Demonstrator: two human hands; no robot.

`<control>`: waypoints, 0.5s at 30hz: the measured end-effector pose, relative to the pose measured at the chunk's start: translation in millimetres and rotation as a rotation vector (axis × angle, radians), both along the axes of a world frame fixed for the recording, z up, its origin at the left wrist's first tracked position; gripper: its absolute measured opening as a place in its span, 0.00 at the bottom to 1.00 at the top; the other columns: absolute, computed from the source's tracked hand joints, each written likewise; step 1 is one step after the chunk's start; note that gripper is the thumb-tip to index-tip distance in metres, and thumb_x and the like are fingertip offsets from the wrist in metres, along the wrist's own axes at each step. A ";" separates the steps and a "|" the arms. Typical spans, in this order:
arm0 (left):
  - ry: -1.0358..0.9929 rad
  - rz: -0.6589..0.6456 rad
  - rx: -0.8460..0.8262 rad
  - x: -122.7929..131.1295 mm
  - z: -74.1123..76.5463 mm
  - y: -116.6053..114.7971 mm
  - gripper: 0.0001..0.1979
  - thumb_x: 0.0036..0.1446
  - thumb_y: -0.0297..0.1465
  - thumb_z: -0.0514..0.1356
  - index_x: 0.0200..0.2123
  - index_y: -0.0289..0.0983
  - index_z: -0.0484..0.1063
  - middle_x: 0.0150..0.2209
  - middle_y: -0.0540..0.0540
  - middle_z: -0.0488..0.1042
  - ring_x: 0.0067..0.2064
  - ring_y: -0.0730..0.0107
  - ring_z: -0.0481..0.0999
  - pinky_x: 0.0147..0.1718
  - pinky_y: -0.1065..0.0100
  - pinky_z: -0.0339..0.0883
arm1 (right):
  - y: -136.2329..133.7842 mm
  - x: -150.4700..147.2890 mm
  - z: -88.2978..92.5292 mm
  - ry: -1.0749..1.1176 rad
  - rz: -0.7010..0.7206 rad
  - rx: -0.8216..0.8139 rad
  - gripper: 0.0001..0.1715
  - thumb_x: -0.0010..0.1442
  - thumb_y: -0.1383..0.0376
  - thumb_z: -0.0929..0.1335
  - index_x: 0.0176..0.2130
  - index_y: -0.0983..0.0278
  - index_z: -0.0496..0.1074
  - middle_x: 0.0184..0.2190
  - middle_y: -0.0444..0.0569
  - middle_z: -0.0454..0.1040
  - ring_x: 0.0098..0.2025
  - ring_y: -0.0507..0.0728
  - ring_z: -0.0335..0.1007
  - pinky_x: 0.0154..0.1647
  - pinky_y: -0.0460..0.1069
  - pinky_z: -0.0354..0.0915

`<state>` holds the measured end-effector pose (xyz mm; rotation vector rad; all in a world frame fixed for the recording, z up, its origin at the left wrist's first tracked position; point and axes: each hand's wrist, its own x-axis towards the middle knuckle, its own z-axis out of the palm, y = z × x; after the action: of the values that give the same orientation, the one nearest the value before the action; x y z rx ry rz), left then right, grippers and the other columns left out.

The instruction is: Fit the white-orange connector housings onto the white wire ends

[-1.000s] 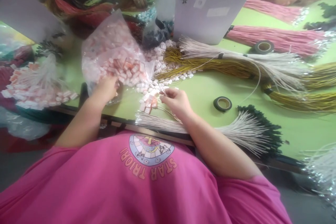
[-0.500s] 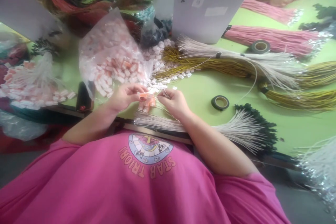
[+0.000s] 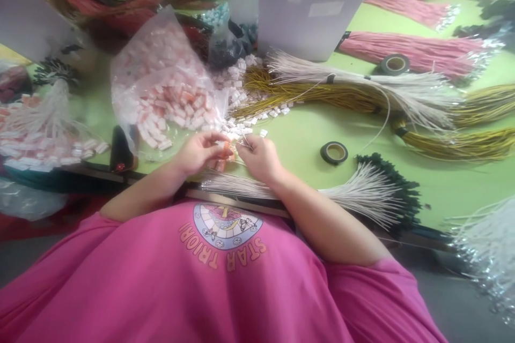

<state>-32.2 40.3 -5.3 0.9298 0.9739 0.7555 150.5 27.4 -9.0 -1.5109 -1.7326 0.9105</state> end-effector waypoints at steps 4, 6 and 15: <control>-0.043 0.024 0.024 2.4 -2.4 0.1 0.15 0.46 0.28 0.69 0.36 0.34 0.68 0.29 0.48 0.76 0.33 0.66 0.80 0.28 0.69 0.74 | 2.1 -0.7 0.3 -0.036 -0.004 -0.019 0.13 0.54 0.60 0.63 0.22 0.64 0.65 0.17 0.41 0.58 0.24 0.49 0.53 0.26 0.46 0.52; -0.040 0.037 0.031 2.5 -4.2 0.2 0.16 0.46 0.29 0.70 0.36 0.34 0.68 0.31 0.48 0.76 0.34 0.66 0.80 0.29 0.69 0.74 | 2.8 -0.8 0.9 -0.034 -0.001 -0.028 0.14 0.54 0.60 0.63 0.21 0.64 0.64 0.17 0.40 0.57 0.24 0.49 0.52 0.26 0.46 0.51; 0.204 0.005 0.255 2.3 -17.0 -2.2 0.16 0.49 0.32 0.68 0.42 0.34 0.75 0.28 0.48 0.76 0.21 0.78 0.72 0.16 0.76 0.64 | 5.2 0.0 3.0 0.101 0.053 -0.172 0.16 0.55 0.58 0.64 0.22 0.65 0.67 0.17 0.39 0.57 0.22 0.48 0.50 0.24 0.46 0.49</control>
<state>-29.9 38.1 -22.3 1.2460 1.0735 0.8124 150.6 32.6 -6.0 -1.5043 -1.6642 1.1686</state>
